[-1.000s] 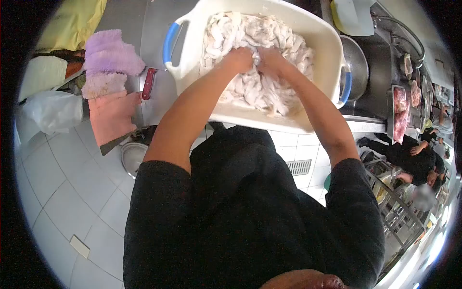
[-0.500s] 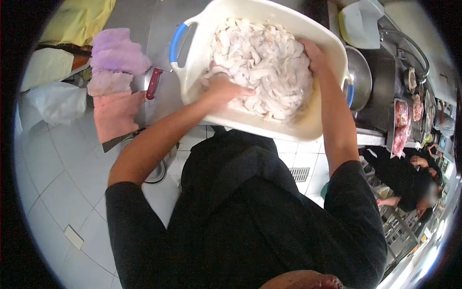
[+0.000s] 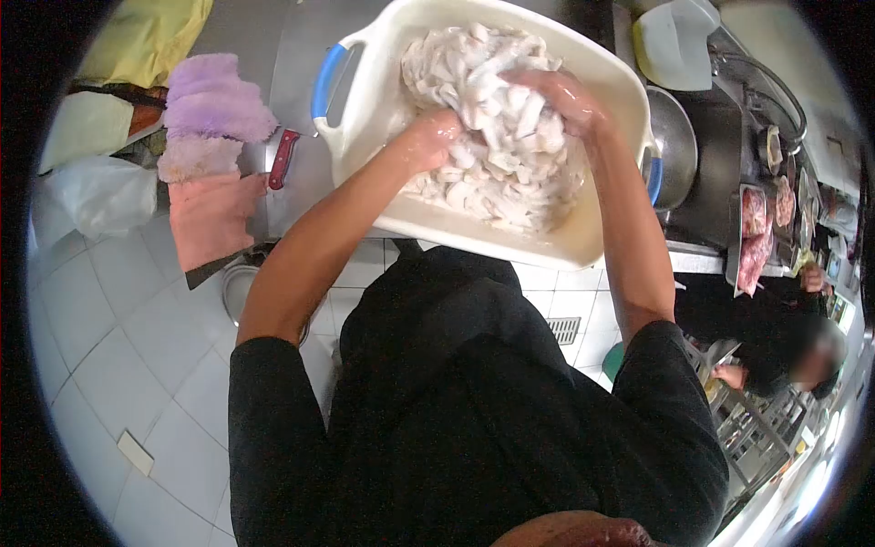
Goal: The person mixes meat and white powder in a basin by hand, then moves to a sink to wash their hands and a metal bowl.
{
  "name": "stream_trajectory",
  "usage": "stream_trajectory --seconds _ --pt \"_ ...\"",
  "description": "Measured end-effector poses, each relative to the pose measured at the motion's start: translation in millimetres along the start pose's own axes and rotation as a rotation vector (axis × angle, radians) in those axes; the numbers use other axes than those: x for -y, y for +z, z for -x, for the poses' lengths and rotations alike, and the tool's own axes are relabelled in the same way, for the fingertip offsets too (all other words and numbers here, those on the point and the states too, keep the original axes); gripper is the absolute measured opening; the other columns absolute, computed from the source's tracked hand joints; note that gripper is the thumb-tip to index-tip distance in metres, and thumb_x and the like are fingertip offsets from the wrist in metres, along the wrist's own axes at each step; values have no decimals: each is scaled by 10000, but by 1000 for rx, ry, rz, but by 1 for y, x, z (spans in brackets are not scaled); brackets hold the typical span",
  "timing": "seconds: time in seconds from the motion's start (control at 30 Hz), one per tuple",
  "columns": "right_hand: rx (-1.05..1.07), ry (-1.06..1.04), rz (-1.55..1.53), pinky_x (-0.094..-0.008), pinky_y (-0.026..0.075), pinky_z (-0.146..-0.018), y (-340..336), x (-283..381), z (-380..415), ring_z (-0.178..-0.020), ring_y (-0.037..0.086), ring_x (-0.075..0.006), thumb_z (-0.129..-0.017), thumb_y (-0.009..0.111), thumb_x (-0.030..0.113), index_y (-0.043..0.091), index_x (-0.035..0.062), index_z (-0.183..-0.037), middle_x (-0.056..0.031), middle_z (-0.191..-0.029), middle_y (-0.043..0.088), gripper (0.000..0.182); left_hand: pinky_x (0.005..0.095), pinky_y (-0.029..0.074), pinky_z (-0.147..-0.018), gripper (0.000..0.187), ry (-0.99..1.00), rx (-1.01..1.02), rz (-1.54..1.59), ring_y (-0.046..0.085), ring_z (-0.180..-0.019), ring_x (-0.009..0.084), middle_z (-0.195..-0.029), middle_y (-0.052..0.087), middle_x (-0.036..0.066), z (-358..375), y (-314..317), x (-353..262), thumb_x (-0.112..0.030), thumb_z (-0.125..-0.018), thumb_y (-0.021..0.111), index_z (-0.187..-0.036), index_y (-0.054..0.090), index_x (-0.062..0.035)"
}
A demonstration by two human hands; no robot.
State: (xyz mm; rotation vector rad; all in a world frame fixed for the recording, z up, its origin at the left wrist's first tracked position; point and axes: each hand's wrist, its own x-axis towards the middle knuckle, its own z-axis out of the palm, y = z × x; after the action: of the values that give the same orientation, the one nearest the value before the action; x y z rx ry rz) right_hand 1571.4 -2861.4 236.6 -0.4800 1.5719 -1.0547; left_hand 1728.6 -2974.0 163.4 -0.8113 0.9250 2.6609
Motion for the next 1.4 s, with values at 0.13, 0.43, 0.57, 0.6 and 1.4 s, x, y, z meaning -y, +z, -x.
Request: stream_trajectory --seconds 0.13,0.43,0.57,0.6,1.4 --pt "-191 102 627 -323 492 -777 53 55 53 -828 620 -195 -759 668 309 534 -68 -1174 -148 -1017 638 577 313 473 -774 306 -9 -7 -888 571 -870 182 -1011 591 98 14 -25 8 -149 -823 601 -1087 562 0" --pt "-346 27 317 -313 438 -860 -48 -45 31 -978 562 -186 -832 582 274 601 31 -1158 -106 -1046 635 407 303 458 -556 351 327 -369 28 548 -631 153 -827 587 78 120 55 -4 -201 -734 709 -953 566 33" --pt "-388 287 -157 -305 481 -857 -63 -112 -34 -943 609 -193 -907 470 303 571 57 -1172 -90 -1069 628 376 270 485 -630 632 57 -477 -29 552 -648 120 -890 569 88 39 19 35 -445 -775 650 -1187 474 1" --pt "-240 345 -259 -310 488 -861 -45 -91 -29 -953 611 -201 -920 448 305 558 51 -1184 -92 -1089 622 382 264 494 -660 701 -26 -472 -73 561 -664 120 -919 570 97 25 16 35 -505 -789 615 -1256 436 -14" --pt "63 -23 636 -354 391 -957 65 -2 -63 -1120 517 -283 -792 581 367 431 -73 -1283 -253 -1229 522 676 503 382 -949 791 201 -296 356 380 -1225 301 -1327 378 130 24 13 5 -531 -741 638 -1337 364 -89"
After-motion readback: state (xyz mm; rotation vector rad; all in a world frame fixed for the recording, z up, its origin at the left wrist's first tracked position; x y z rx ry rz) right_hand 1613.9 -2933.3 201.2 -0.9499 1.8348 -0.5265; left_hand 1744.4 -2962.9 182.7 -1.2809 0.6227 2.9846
